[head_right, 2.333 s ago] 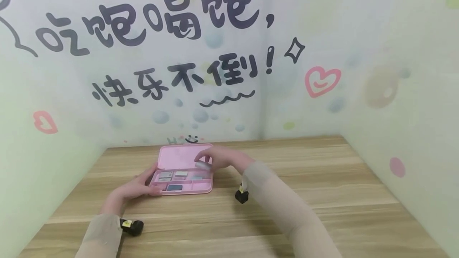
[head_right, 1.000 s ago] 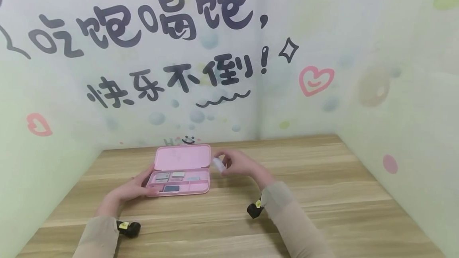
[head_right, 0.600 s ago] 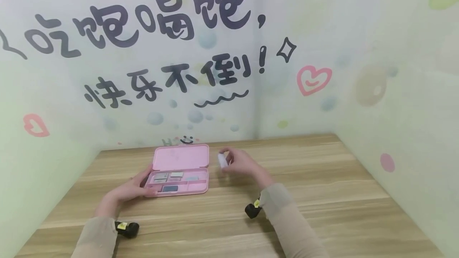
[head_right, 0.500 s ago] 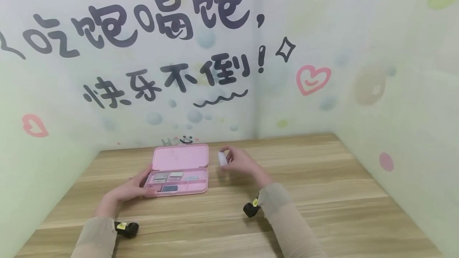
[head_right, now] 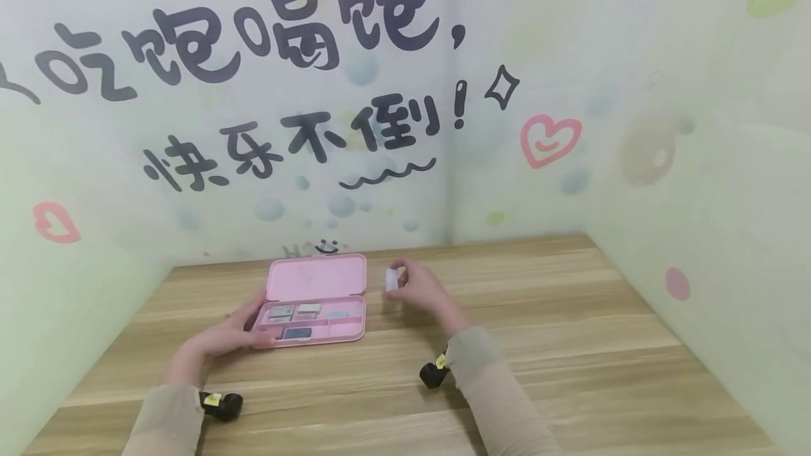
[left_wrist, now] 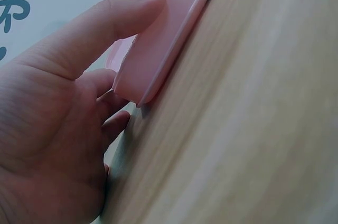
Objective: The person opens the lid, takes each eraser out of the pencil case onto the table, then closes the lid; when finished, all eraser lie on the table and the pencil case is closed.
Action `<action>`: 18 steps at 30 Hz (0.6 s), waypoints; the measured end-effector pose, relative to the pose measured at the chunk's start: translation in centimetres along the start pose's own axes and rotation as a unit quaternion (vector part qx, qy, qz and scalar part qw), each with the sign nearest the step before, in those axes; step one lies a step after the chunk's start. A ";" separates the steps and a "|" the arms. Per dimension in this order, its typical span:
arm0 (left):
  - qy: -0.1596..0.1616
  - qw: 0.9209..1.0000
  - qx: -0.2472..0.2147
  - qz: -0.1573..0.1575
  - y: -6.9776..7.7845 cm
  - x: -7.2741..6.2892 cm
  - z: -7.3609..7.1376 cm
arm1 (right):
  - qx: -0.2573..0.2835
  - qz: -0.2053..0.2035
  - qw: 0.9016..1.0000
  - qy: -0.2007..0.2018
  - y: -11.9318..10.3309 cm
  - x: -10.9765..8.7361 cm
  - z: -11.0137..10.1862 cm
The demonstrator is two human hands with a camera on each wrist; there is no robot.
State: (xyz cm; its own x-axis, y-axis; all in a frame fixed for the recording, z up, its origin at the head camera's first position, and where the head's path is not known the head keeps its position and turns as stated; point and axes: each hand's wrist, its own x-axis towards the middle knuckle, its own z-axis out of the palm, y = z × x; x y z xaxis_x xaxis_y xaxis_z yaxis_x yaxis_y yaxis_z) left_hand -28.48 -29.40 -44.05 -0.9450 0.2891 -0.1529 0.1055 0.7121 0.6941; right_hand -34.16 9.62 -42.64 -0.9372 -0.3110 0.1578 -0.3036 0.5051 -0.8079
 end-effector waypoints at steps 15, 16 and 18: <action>-0.001 1.000 0.005 0.006 0.0 0.0 -0.1 | -0.028 0.014 0.999 -0.009 1.2 -0.1 0.7; -0.001 1.000 0.004 0.007 0.0 0.0 -0.1 | -0.029 0.018 0.999 -0.010 1.3 -0.1 0.7; -0.002 1.000 0.002 0.007 -0.1 0.1 0.0 | -0.035 0.026 0.999 -0.012 1.4 -0.1 0.8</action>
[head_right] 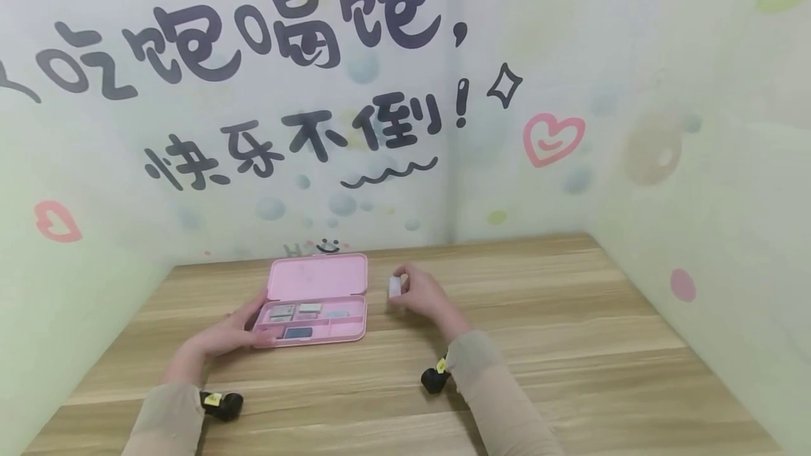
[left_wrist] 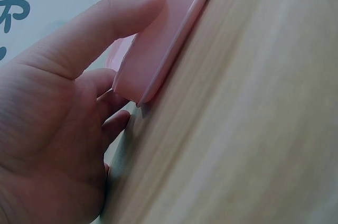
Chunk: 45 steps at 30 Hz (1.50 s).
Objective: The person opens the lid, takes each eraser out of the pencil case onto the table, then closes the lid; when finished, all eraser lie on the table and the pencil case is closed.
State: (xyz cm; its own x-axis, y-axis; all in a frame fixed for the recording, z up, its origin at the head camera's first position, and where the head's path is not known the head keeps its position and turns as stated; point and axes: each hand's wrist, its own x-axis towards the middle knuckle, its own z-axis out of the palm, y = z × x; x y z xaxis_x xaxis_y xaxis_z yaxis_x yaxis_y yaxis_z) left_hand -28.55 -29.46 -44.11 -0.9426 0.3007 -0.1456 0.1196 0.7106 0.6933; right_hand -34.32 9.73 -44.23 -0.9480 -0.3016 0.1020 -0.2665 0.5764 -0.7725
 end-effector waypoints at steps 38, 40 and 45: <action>-0.001 1.000 -0.017 -0.006 0.5 -0.2 0.0 | -0.025 0.009 1.000 0.000 0.7 -0.1 0.5; -0.001 1.000 -0.018 -0.006 0.5 -0.1 0.0 | -0.026 0.008 1.000 0.001 0.8 -0.1 0.6; 0.000 1.000 -0.016 -0.006 0.3 -0.1 -0.1 | -0.031 0.008 0.999 -0.003 0.8 0.0 0.6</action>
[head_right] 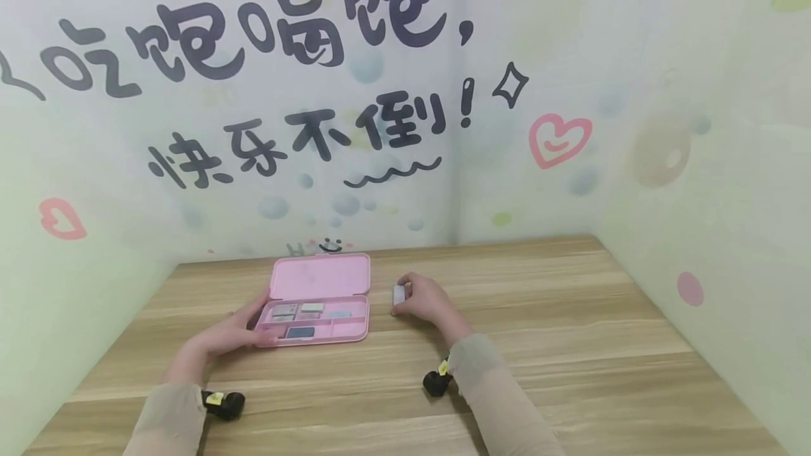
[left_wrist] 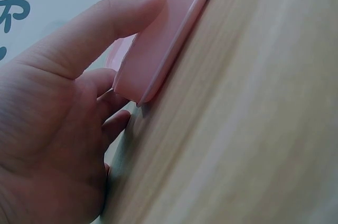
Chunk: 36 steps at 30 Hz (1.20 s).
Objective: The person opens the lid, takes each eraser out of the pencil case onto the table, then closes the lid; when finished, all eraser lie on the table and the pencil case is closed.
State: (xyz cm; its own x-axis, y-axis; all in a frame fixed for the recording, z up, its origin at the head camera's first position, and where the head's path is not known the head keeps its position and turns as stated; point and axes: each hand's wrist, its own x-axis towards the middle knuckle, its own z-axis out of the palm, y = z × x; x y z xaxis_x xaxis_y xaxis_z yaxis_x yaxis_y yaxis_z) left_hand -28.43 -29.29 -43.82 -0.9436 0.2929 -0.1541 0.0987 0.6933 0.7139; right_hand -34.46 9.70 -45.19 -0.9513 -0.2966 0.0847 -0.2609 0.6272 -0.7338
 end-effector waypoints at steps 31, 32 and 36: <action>0.000 1.000 -0.001 0.000 0.1 -0.1 0.0 | -0.075 -0.053 0.994 -0.061 -3.6 0.7 -2.5; 0.000 1.000 -0.001 0.000 0.1 -0.1 0.0 | -0.086 -0.065 0.991 -0.073 -4.0 0.9 -2.7; 0.002 1.000 -0.001 -0.002 0.1 -0.2 0.0 | -0.120 -0.121 0.976 -0.132 -5.4 1.7 -3.1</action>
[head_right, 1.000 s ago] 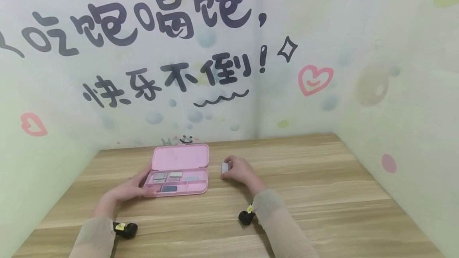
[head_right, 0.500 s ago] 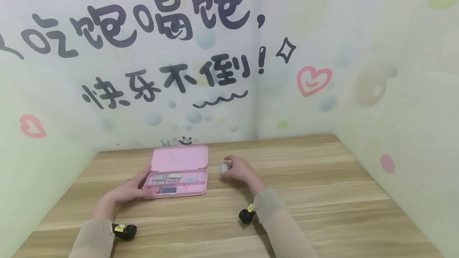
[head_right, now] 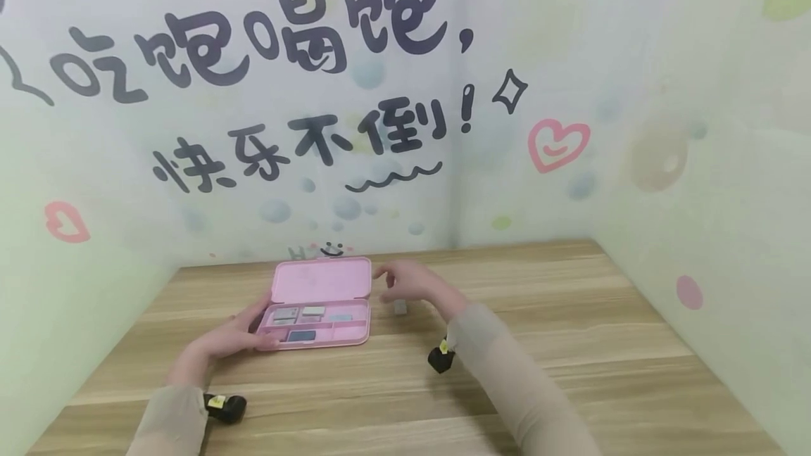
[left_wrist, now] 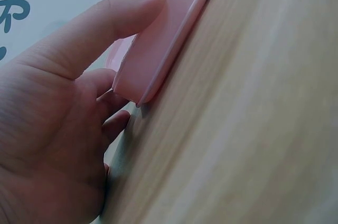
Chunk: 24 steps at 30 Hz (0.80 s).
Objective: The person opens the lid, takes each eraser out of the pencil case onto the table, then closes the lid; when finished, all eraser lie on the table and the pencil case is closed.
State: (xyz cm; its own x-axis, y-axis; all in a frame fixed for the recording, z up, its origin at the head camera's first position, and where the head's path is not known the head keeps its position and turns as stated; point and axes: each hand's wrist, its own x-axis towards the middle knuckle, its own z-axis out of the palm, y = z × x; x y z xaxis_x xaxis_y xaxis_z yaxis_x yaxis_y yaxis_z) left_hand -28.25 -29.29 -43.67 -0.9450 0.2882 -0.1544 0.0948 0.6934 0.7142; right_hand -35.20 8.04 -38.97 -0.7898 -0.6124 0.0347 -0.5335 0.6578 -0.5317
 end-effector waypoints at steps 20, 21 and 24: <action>0.004 1.000 0.002 0.000 0.0 -0.2 0.1 | -0.122 -0.120 0.978 -0.121 -3.4 4.8 2.3; 0.004 1.000 0.002 0.001 0.0 -0.2 0.1 | -0.128 -0.118 0.977 -0.125 -3.5 4.9 2.4; 0.006 1.000 0.005 0.001 0.0 -0.1 0.1 | -0.137 -0.110 0.975 -0.134 -3.8 5.1 2.7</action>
State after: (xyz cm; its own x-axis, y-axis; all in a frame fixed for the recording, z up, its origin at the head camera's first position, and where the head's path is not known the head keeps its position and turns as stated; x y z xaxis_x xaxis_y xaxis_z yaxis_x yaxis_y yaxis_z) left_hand -28.11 -29.24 -43.73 -0.9486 0.2811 -0.1453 0.0989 0.6994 0.7078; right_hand -36.39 1.30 -39.05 -0.5594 -0.8201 -0.1201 -0.7707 0.5680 -0.2889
